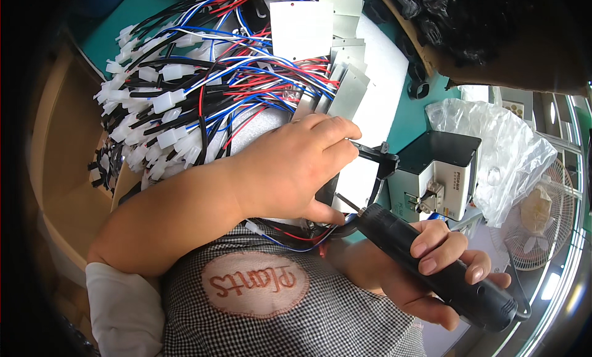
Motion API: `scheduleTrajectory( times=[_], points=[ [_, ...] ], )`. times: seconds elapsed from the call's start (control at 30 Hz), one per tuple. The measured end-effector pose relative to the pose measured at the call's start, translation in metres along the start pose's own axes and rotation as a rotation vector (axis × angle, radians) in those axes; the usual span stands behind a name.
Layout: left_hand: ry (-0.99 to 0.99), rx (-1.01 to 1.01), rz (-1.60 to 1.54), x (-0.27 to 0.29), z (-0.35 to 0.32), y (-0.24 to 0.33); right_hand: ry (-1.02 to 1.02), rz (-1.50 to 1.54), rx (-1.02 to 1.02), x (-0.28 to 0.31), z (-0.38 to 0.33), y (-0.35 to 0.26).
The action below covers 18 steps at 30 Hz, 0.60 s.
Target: The person assembles a plastic housing with wiring by securing a plastic cover with screws using an electric screwdriver.
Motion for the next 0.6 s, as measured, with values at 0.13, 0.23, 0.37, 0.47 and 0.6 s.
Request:
scheduleTrajectory(
  times=[0.13,0.23,0.37,0.47,0.6],
  points=[
    [0.002,0.000,-0.001,-0.0002,0.0003,0.0009,0.131,-0.069,0.042,0.0007,0.0002,0.0009],
    [0.025,-0.002,0.025,0.0009,-0.0009,0.0006,-0.102,-0.120,-0.024,0.0020,0.0028,-0.0022],
    [0.039,-0.017,0.033,0.0002,-0.0005,0.0001,-0.093,-0.078,0.041,0.0079,-0.0039,-0.0037],
    [0.045,-0.018,0.024,0.0004,-0.0015,0.0000,-0.060,-0.060,-0.017,0.0034,0.0000,-0.0015],
    [0.036,-0.013,0.032,0.0005,-0.0017,-0.0003,-0.063,-0.054,-0.003,0.0027,-0.0008,0.0000]
  ],
)
Point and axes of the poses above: each hand's wrist, its own z-axis towards the middle knuckle, its own x-axis out of the back of the hand, y = z × x, the point moved 4 cm from there along z, towards the middle knuckle, and after that the axes turned 2 degrees about -x, right-handed, at the moved point
